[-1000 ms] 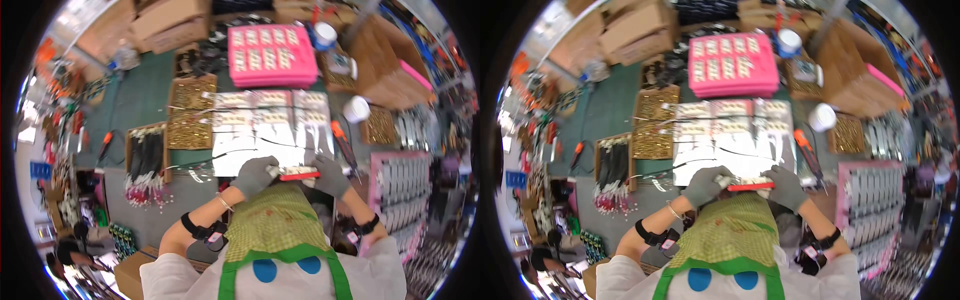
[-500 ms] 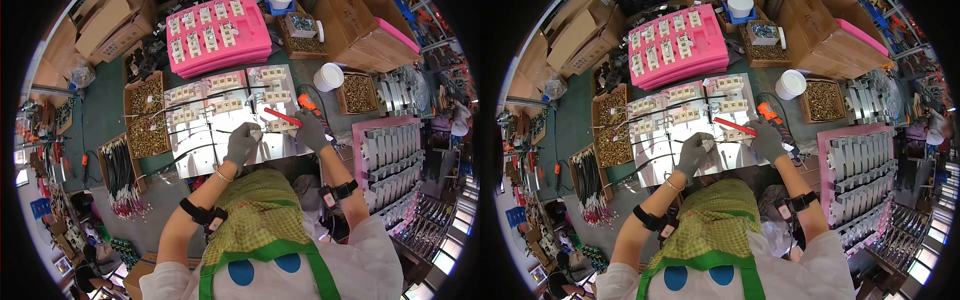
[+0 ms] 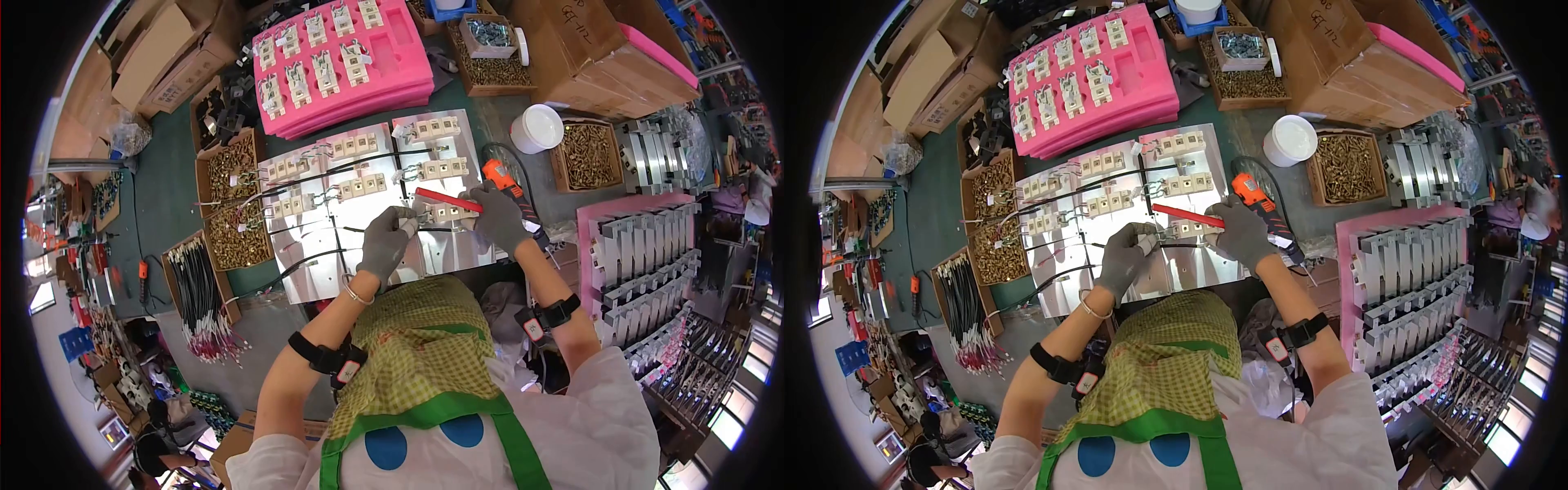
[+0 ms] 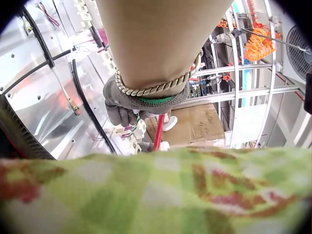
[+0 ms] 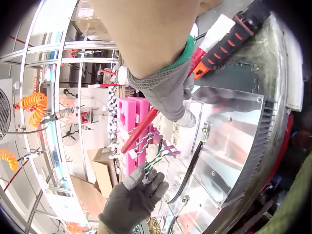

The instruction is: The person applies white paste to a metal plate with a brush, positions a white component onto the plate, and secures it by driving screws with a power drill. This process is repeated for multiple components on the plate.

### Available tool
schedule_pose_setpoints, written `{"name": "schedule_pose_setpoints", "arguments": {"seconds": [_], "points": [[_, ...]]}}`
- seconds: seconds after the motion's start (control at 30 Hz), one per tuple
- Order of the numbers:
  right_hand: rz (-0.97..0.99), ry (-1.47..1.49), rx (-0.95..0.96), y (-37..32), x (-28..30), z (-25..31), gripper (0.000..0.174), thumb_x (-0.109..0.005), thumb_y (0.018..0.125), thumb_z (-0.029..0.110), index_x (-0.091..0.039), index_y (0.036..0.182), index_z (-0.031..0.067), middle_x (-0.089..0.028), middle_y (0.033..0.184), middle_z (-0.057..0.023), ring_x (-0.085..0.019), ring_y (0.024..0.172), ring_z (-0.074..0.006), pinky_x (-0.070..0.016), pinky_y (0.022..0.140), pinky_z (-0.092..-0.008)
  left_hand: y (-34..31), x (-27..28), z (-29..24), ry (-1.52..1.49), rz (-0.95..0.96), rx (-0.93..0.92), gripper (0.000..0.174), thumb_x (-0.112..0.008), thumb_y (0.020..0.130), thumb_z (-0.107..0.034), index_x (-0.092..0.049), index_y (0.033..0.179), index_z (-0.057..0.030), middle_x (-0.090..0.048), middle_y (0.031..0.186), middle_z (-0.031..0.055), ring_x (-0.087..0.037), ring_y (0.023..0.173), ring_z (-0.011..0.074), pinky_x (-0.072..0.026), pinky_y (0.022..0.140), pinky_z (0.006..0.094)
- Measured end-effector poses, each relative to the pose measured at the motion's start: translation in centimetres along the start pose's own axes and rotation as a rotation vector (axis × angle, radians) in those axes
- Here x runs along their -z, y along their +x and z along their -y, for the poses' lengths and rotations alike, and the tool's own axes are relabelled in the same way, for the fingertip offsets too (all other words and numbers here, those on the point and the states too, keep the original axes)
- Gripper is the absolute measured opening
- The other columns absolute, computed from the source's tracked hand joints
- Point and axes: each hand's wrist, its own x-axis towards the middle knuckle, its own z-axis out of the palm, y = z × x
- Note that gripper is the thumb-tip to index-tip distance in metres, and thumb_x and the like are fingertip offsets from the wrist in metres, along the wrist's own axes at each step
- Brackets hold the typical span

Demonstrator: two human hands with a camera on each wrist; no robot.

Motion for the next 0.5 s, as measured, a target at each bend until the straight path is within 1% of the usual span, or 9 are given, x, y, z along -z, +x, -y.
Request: {"name": "schedule_pose_setpoints", "arguments": {"seconds": [0.13, 0.17, 0.27, 0.3, 0.33, 0.37, 0.43, 0.47, 0.5], "points": [[0.04, -0.025, 0.008, 0.1, 0.3, -0.1, 0.037, -0.067, 0.07, 0.03, -0.06, 0.105, 0.0199, -0.051, 0.108, -0.0044, -0.055, 0.098, -0.025, -0.0475, 0.079, -0.0377, -0.5, -0.2, -1.3, 0.102, -0.012, 0.014, 0.022, -0.06, 0.082, -0.019, -0.059, 0.097, -0.0034, -0.057, 0.07, 0.0029, -0.046, 0.062, 0.0088, -0.0405, 0.057, 0.0249], [0.07, -0.018, -0.012, 0.1, 0.3, -0.2, 0.044, -0.069, 0.067, 0.031, -0.058, 0.108, 0.0196, -0.051, 0.109, -0.0047, -0.055, 0.097, -0.0254, -0.0475, 0.079, -0.0372, 0.2, 0.1, -0.2, 0.183, 0.013, -0.056, 0.033, -0.063, 0.079, -0.028, -0.058, 0.1, -0.0024, -0.06, 0.078, 0.0058, -0.053, 0.067, 0.0126, -0.0439, 0.063, 0.0276], [0.002, -0.001, 0.039, -0.5, 1.6, 0.2, 0.054, -0.072, 0.065, 0.035, -0.054, 0.113, 0.018, -0.052, 0.107, -0.0077, -0.057, 0.093, -0.0287, -0.0477, 0.077, -0.0383, -1.0, 0.7, -5.2, 0.487, -0.083, -0.226, 0.054, -0.066, 0.074, -0.042, -0.054, 0.109, -0.002, -0.059, 0.097, 0.0109, -0.059, 0.081, 0.0198, -0.0475, 0.073, 0.0309], [-0.022, -0.025, 0.03, -1.0, 2.6, 0.8, 0.056, -0.071, 0.066, 0.038, -0.053, 0.115, 0.0182, -0.051, 0.11, -0.0067, -0.058, 0.092, -0.0276, -0.0489, 0.076, -0.0381, -0.4, 1.5, -6.5, 0.477, -0.106, -0.35, 0.044, -0.065, 0.079, -0.033, -0.054, 0.106, -0.0004, -0.061, 0.099, 0.0118, -0.059, 0.087, 0.018, -0.0464, 0.079, 0.0293], [-0.182, 0.052, 0.139, -1.4, 2.6, 0.2, 0.055, -0.07, 0.067, 0.04, -0.054, 0.113, 0.0149, -0.054, 0.106, -0.0102, -0.059, 0.088, -0.0295, -0.049, 0.072, -0.0393, 0.6, 2.1, -8.2, 0.467, -0.185, -0.464, 0.044, -0.063, 0.08, -0.035, -0.054, 0.107, -0.0012, -0.059, 0.098, 0.0126, -0.059, 0.086, 0.0205, -0.0466, 0.077, 0.0305], [-0.216, 0.09, 0.097, -1.8, 2.9, -0.3, 0.054, -0.07, 0.067, 0.04, -0.054, 0.112, 0.0135, -0.055, 0.103, -0.0117, -0.059, 0.087, -0.0304, -0.0486, 0.071, -0.0394, 1.9, 2.7, -10.0, 0.453, -0.26, -0.575, 0.045, -0.061, 0.08, -0.037, -0.054, 0.107, -0.002, -0.058, 0.096, 0.0134, -0.059, 0.084, 0.0231, -0.0468, 0.075, 0.0316], [-0.289, 0.159, 0.008, -2.3, 3.8, -1.1, 0.052, -0.069, 0.069, 0.039, -0.055, 0.111, 0.0107, -0.058, 0.097, -0.0148, -0.059, 0.083, -0.0321, -0.0477, 0.07, -0.0398, 5.5, 3.9, -13.8, 0.465, -0.372, -0.668, 0.038, -0.06, 0.082, -0.031, -0.054, 0.106, -0.0021, -0.057, 0.095, 0.0154, -0.059, 0.085, 0.0239, -0.0472, 0.073, 0.0331], [-0.35, 0.203, 0.064, -2.5, 4.7, -1.3, 0.047, -0.067, 0.072, 0.036, -0.057, 0.107, 0.0064, -0.059, 0.087, -0.0174, -0.058, 0.077, -0.0344, -0.0467, 0.067, -0.0404, 8.1, 4.2, -15.2, 0.414, -0.473, -0.628, 0.037, -0.061, 0.081, -0.029, -0.053, 0.105, -0.0022, -0.057, 0.094, 0.0163, -0.059, 0.084, 0.0244, -0.0471, 0.072, 0.0343], [-0.372, 0.222, 0.057, -2.9, 5.5, -1.5, 0.044, -0.067, 0.072, 0.031, -0.057, 0.105, 0.0054, -0.059, 0.087, -0.0173, -0.059, 0.076, -0.0338, -0.0469, 0.067, -0.0388, 11.1, 4.5, -15.9, 0.356, -0.562, -0.59, 0.037, -0.062, 0.08, -0.027, -0.053, 0.105, -0.0022, -0.057, 0.092, 0.0171, -0.058, 0.083, 0.0249, -0.0471, 0.07, 0.0354]]}}
